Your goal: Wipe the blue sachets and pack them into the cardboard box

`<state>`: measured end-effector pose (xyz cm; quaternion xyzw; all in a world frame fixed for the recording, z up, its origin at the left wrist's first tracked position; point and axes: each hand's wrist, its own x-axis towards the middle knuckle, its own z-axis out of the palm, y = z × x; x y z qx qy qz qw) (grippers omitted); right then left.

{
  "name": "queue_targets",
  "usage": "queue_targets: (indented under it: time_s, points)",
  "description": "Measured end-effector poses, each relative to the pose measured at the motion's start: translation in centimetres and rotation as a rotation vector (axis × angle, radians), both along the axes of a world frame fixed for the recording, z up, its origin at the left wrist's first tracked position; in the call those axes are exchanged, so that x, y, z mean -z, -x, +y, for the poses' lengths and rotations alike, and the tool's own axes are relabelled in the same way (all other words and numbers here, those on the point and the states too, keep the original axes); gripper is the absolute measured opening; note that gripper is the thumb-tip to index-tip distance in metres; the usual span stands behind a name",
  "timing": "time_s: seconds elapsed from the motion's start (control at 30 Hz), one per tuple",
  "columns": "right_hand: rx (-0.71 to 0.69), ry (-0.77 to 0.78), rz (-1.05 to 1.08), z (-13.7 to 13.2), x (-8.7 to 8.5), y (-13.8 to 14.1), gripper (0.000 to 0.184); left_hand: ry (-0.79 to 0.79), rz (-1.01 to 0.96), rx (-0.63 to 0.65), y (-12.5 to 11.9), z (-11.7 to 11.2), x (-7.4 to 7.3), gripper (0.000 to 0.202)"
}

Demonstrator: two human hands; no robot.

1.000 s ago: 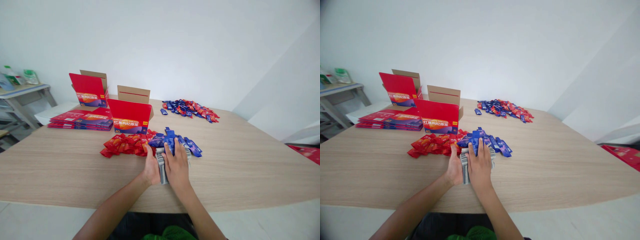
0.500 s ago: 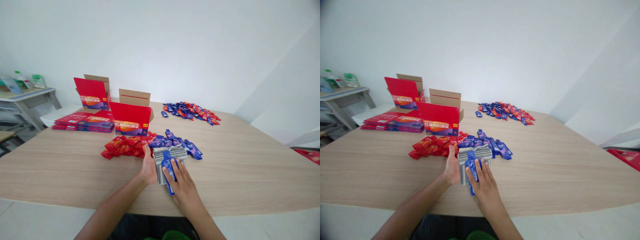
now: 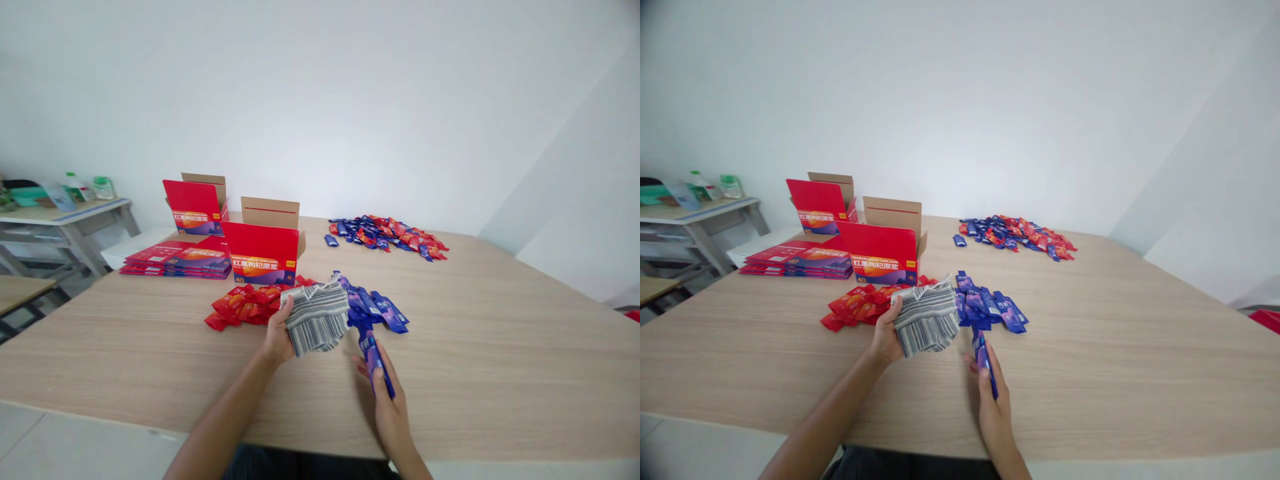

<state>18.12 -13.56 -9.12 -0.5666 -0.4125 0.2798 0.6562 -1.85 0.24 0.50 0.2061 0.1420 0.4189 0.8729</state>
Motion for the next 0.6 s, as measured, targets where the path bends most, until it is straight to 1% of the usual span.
queue_targets:
  time_s: [0.07,0.1,0.17,0.23,0.27,0.33,0.4,0.47,0.5,0.53,0.6]
  points:
    - [0.019,0.074,0.218,0.8,-0.1,-0.3,0.075,0.012,0.052,0.027,0.0,-0.1,0.1,0.055]
    - [0.028,0.085,0.283,1.0,-0.3,-0.4,0.079,0.01,0.076,0.051,0.0,-0.3,0.2,0.055]
    - [0.042,0.089,0.33,1.4,-0.6,-0.6,0.08,-0.004,0.113,0.124,-0.2,-0.8,0.4,0.056]
    - [0.041,0.095,0.281,1.5,-0.6,-0.8,0.077,-0.022,0.136,0.202,-0.4,-1.5,0.6,0.059]
    - [0.038,0.099,0.229,1.5,-0.5,-0.8,0.076,-0.03,0.147,0.218,-0.6,-1.8,0.7,0.059]
    - [0.027,0.109,0.1,1.5,-0.2,-0.9,0.073,-0.026,0.177,0.234,-0.6,-2.5,1.0,0.056]
    - [0.026,0.112,-0.02,1.6,0.1,-1.0,0.072,-0.013,0.21,0.231,0.0,-3.0,1.5,0.052]
    - [0.008,0.119,-0.108,1.6,0.4,-1.1,0.072,0.016,0.25,0.235,1.6,-3.2,1.9,0.05]
    - [-0.006,0.126,-0.136,1.6,0.5,-1.1,0.072,0.036,0.274,0.236,2.9,-3.1,2.1,0.051]
    - [-0.018,0.135,-0.154,1.6,0.5,-1.1,0.072,0.056,0.296,0.235,4.6,-2.9,2.1,0.053]
    - [-0.033,0.153,-0.17,1.5,0.6,-1.0,0.073,0.097,0.335,0.191,8.7,-2.5,2.0,0.055]
